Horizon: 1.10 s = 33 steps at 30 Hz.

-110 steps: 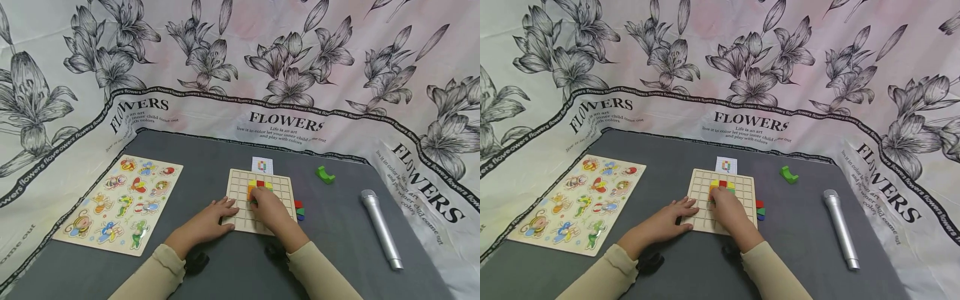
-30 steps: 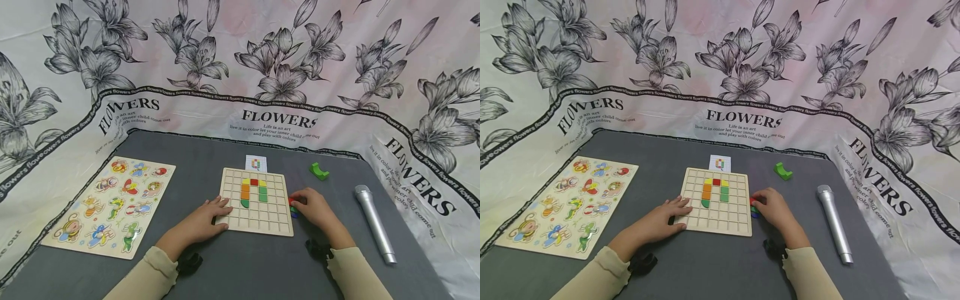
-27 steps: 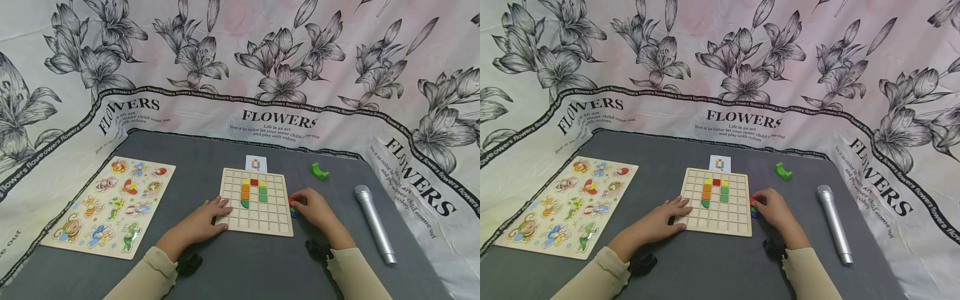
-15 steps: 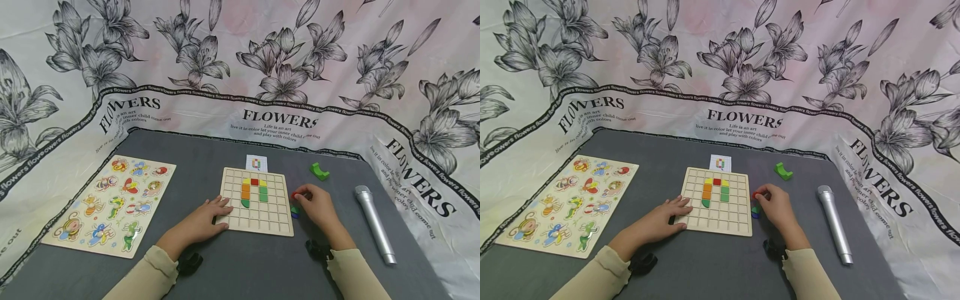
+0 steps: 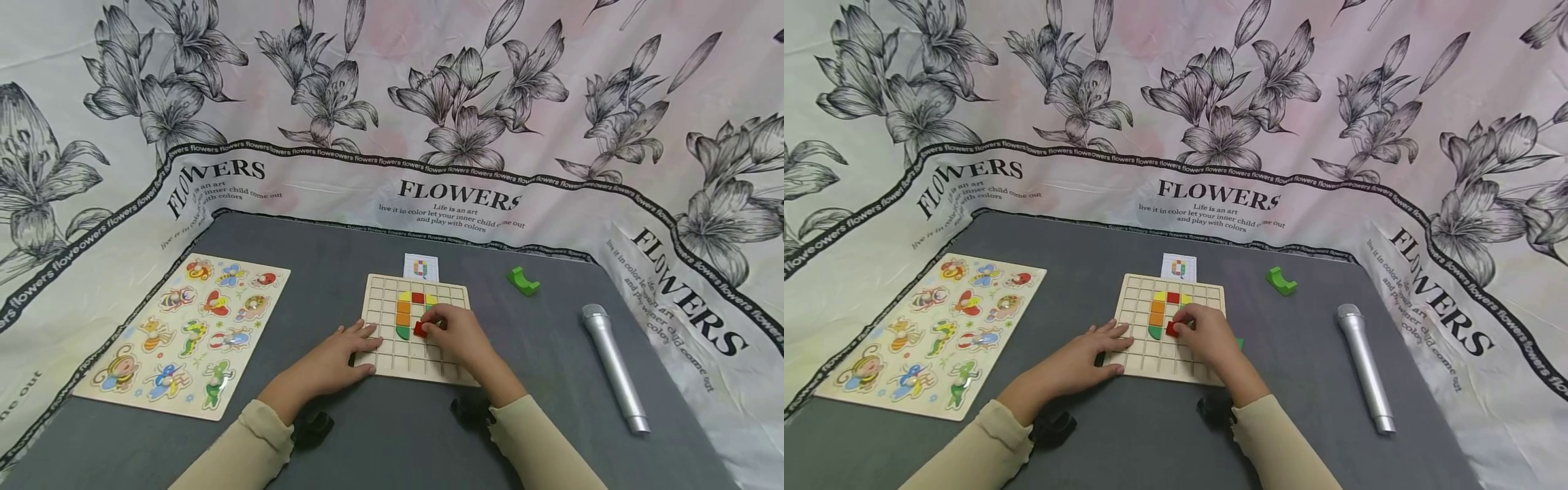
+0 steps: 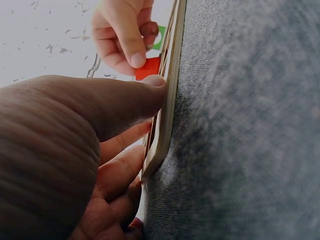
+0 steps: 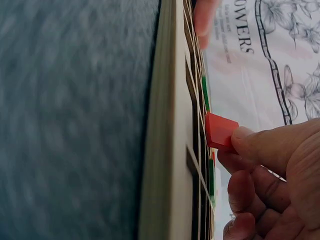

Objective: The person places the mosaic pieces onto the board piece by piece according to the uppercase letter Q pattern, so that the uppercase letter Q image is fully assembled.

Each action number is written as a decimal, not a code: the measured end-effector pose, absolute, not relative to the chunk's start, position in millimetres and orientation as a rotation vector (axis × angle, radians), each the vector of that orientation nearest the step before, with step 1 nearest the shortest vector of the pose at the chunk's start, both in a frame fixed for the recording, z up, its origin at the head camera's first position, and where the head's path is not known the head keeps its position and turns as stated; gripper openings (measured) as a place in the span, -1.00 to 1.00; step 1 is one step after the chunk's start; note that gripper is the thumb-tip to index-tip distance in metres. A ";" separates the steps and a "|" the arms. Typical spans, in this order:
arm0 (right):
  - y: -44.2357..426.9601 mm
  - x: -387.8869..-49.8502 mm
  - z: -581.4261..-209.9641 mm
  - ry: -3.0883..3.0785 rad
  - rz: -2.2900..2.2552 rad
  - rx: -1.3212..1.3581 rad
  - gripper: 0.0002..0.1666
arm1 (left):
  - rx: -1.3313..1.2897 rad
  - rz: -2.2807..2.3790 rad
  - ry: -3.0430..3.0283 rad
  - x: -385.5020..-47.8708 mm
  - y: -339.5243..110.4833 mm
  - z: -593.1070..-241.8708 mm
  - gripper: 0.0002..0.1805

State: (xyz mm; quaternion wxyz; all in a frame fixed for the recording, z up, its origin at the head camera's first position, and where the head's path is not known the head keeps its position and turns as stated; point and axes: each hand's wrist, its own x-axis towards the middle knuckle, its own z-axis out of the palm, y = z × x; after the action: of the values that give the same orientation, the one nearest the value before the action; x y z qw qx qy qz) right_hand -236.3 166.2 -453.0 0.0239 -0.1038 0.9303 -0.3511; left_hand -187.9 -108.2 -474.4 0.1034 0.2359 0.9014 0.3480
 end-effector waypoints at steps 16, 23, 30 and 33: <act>162.4 -234.4 -458.9 2.925 -0.931 -0.508 -0.95 | 0.672 0.999 2.658 -188.4 -105.2 -474.6 -0.41; 162.3 -234.2 -460.5 2.950 -0.866 -0.536 -0.92 | 0.673 1.004 2.655 -186.5 -105.3 -471.9 -0.40; 196.8 -239.4 -442.4 3.011 -0.954 -0.548 -0.81 | 0.660 1.015 2.649 -185.5 -105.5 -470.6 -0.39; 224.2 -238.5 -434.6 3.030 -0.982 -0.465 -0.76 | 0.659 1.006 2.653 -185.6 -106.2 -471.3 -0.39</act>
State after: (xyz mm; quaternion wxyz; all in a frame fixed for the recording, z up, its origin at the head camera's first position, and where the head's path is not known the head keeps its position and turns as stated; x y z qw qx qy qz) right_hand -238.5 224.2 -434.6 -0.0384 -0.1444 0.9406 -0.3048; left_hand -185.6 -106.2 -471.3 0.1141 0.2248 0.9049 0.3430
